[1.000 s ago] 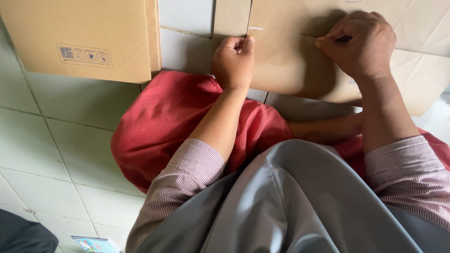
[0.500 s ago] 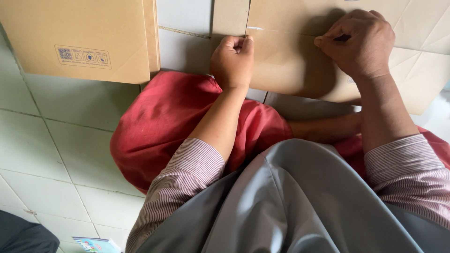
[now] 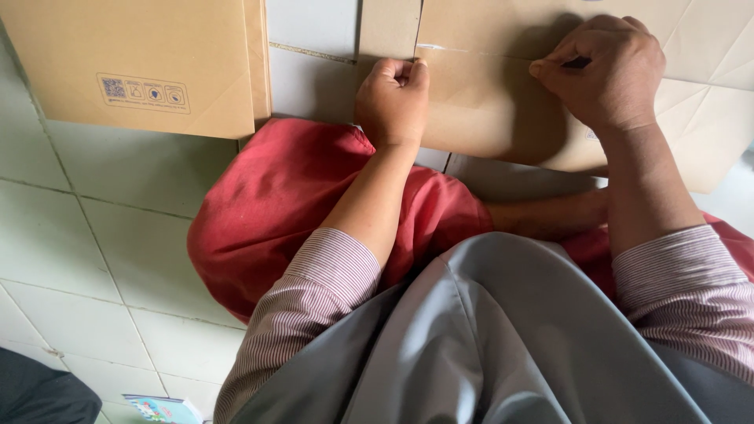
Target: The person sits on the floor and assembles a paper bag. They fold the bottom flaps, apply glue along the seam using a brush, and press the flaps together to seal the bag. The person then wipes the surface with a cloth.
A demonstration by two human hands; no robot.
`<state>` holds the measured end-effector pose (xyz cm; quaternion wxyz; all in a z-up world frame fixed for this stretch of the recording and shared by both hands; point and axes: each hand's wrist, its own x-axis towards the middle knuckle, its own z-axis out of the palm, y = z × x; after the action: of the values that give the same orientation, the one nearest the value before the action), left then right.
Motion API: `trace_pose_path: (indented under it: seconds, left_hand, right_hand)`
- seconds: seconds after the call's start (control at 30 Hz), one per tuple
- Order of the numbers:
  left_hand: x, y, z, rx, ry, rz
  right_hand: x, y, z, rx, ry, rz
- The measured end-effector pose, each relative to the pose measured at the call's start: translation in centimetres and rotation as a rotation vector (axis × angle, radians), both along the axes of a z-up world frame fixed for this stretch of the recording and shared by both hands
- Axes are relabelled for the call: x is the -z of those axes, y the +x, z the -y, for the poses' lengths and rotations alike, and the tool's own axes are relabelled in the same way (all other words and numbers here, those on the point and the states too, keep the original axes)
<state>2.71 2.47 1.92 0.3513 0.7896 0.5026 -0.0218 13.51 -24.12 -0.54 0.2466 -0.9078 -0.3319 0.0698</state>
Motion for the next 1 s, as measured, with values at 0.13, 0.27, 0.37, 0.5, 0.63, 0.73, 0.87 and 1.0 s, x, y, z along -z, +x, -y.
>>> trace_pose_path:
  seconds: [0.13,0.27,0.37,0.5,0.63,0.73,0.87,1.0]
  left_hand:
    - [0.2,0.0,0.0,0.005,0.03,0.004]
    - [0.7,-0.2,0.0,0.027,0.055,0.032]
    - [0.7,-0.2,0.0,0.021,0.05,0.039]
    - [0.4,0.0,0.0,0.011,0.038,0.001]
    - [0.4,0.0,0.0,0.035,0.049,-0.008]
    - [0.2,0.0,0.0,0.036,0.066,0.0]
    - [0.6,-0.2,0.1,0.039,0.13,0.023]
    - [1.1,-0.6,0.1,0.108,0.259,0.206]
  right_hand:
    - [-0.1,-0.1,0.0,0.012,-0.002,-0.009]
    - [-0.2,-0.1,-0.1,0.014,0.017,-0.015]
    - [-0.2,-0.2,0.0,0.009,0.015,-0.015]
    - [0.0,-0.1,0.0,0.005,-0.005,0.019]
    - [-0.1,-0.2,0.0,0.016,-0.005,0.008]
    - [0.0,-0.1,0.1,0.013,0.0,0.011]
    - [0.1,0.0,0.1,-0.002,-0.017,0.025]
    - [-0.1,-0.2,0.0,0.016,-0.002,0.015]
